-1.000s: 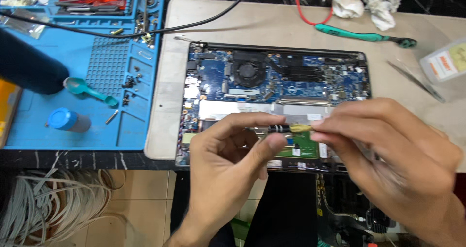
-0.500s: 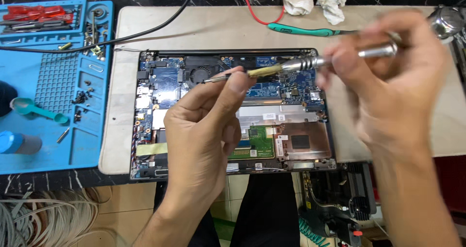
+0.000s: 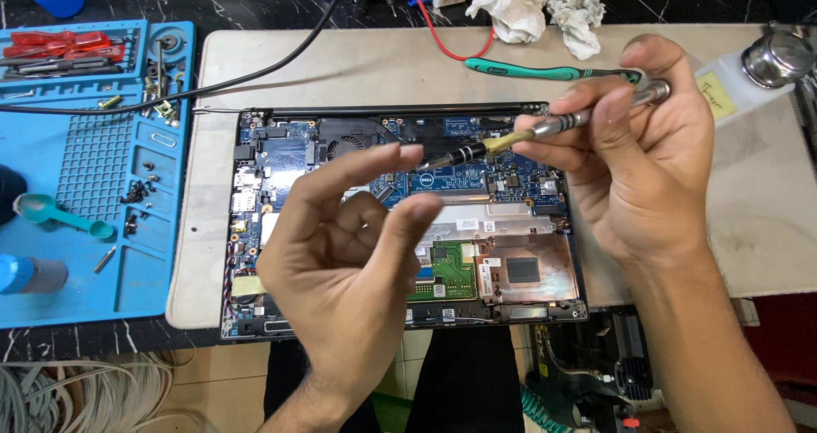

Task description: The person removes a cooling fan from a disassembled laptop motherboard, then uses a screwdriver to tighten several screws around the fan area and other parts of the board.

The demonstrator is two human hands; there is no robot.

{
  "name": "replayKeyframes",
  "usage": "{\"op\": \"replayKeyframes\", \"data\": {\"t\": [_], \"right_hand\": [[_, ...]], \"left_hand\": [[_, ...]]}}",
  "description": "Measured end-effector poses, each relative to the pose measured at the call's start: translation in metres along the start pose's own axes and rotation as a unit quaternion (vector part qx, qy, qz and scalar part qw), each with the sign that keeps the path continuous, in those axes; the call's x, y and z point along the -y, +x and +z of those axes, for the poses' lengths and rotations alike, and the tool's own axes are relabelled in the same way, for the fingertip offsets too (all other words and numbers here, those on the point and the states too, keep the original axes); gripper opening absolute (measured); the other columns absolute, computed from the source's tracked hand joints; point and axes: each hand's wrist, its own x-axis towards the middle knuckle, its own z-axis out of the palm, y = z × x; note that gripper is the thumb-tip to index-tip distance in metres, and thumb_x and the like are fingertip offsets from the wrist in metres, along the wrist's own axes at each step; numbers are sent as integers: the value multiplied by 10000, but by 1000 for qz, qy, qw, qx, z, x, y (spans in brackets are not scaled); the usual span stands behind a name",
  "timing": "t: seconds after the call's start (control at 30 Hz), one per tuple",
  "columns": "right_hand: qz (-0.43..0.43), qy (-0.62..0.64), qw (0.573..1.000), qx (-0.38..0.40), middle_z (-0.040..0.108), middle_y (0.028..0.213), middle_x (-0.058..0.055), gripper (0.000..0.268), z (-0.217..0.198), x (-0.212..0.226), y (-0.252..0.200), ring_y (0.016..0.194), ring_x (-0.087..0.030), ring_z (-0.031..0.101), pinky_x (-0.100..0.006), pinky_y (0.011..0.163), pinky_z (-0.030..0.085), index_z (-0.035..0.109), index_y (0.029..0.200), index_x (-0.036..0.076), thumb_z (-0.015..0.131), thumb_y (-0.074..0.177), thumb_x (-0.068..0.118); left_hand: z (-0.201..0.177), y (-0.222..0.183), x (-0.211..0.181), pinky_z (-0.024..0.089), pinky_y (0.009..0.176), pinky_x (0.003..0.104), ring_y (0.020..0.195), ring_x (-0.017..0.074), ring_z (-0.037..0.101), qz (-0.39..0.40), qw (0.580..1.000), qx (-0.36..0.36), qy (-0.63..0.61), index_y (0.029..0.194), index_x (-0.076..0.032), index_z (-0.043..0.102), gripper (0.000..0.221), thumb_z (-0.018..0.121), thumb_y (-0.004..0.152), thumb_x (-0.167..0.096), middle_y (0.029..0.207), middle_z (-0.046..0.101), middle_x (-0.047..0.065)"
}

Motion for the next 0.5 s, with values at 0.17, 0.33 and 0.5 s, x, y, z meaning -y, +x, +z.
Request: {"op": "replayKeyframes", "data": {"t": [0.17, 0.33, 0.5], "right_hand": [[-12, -17, 1000, 4, 760, 1140, -221, 461, -1, 6, -8, 1052, -463, 874, -508, 884, 815, 371, 1446, 126, 710, 1155, 243], [-28, -17, 999, 15, 754, 1143, -209, 472, -5, 5, -12, 1039, -465, 871, -511, 876, 814, 380, 1465, 144, 717, 1156, 257], [-39, -36, 998, 17, 755, 1124, -196, 477, -5, 5, -15, 1014, -447, 874, -492, 849, 817, 370, 1457, 140, 712, 1157, 283]], "left_hand": [[1, -5, 1, 498, 417, 186, 453, 100, 598, -14, 1000, -14, -16, 1194, -14, 704, 156, 748, 1093, -124, 1196, 878, 202], [3, -8, 3, 478, 419, 168, 459, 81, 571, -8, 1000, -7, -29, 1135, -13, 708, 79, 756, 1091, -59, 1161, 884, 211], [3, -12, 8, 504, 419, 184, 493, 94, 615, -25, 999, -8, -48, 1118, 16, 757, 45, 759, 1076, 0, 1148, 884, 233]]}}
